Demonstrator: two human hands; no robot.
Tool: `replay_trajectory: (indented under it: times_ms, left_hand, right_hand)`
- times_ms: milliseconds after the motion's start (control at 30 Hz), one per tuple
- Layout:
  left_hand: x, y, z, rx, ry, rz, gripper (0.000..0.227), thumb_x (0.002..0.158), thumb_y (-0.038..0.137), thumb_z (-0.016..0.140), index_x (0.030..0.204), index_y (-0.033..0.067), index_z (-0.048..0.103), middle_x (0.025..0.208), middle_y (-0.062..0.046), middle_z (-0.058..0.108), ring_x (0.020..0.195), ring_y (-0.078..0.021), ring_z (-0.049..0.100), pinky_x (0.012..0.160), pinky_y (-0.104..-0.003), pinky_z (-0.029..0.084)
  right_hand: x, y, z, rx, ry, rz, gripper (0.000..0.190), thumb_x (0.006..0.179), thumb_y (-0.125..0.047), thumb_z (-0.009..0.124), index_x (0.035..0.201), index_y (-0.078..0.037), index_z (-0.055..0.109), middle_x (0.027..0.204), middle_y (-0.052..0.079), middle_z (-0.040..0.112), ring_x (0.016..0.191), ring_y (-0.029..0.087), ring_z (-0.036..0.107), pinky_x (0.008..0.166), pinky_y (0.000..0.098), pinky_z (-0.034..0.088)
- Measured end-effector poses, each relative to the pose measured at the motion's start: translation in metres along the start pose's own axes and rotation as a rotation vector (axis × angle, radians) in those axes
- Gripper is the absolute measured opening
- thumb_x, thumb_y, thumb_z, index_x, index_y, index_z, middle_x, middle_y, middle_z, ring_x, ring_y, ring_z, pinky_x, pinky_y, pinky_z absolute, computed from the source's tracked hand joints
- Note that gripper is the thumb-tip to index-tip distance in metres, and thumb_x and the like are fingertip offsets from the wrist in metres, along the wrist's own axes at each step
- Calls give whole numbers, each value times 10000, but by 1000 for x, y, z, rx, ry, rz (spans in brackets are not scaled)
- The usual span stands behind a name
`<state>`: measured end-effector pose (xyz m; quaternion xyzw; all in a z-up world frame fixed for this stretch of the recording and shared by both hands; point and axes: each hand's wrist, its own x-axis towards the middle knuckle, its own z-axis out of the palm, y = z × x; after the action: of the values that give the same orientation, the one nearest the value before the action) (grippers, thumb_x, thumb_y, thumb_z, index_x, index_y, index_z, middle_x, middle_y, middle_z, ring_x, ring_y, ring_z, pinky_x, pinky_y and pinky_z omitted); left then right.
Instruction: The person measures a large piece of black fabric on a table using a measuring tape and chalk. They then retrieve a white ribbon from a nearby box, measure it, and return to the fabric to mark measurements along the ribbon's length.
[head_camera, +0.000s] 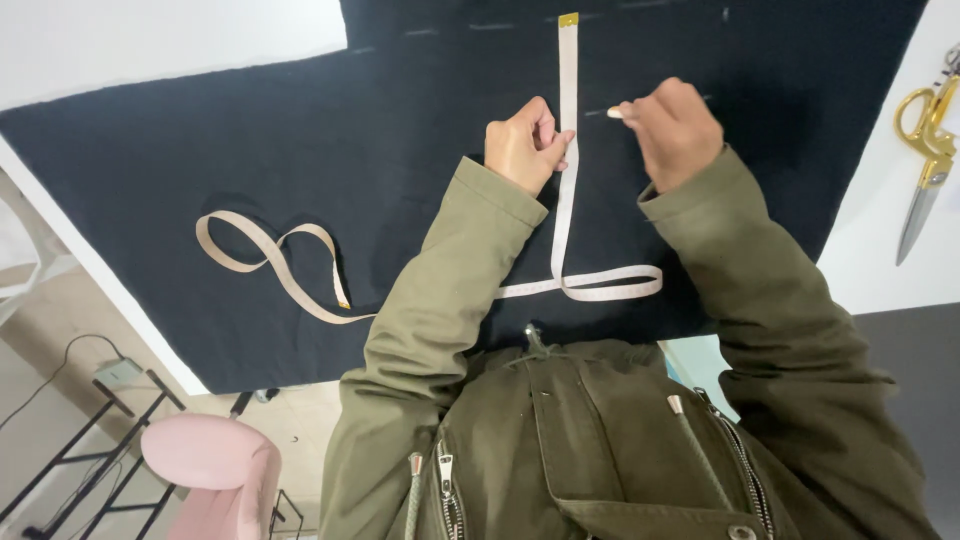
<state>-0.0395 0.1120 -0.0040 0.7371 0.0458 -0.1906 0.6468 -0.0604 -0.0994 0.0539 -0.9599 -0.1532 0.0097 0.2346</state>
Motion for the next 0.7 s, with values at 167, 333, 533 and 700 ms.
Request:
replay_trajectory:
  times_ms: [167,333,533,700]
  left_hand:
    - [-7,-3,-27,55,16,27,365,876,11,796,702,35,477,578,-53,634,593,-135,770,500,-258,589]
    - [-24,-6,-79,58,44,5,378,876,4,807,711,26,468,617,-76,652,602,-130,763,498,-262,573]
    - [-31,-15,-115,-36,69,-98,373,891,-28,780,716,22,455,688,-85,702,639,-109,756,519,-241,583]
    - [-26,-22,-120,-64,68,-84,386,888,-25,791,712,22,451,684,-84,699,631,-104,743,518,-243,585]
  right_hand:
    - [-2,-18,-38,146,123,98,95,1065,26,790,1105,10,705,1056,109,613,931,214,674,782,313,571]
    - [-6,-27,-34,177,127,190,134,1045,69,826,1082,23,706,1050,113,629,975,201,692,837,289,597]
    - [3,-46,-26,232,86,213,133,1032,62,820,1085,13,708,1046,95,625,957,177,688,829,277,597]
    - [13,-55,-19,209,38,161,143,1020,51,818,1102,9,709,1061,99,623,939,178,682,817,271,590]
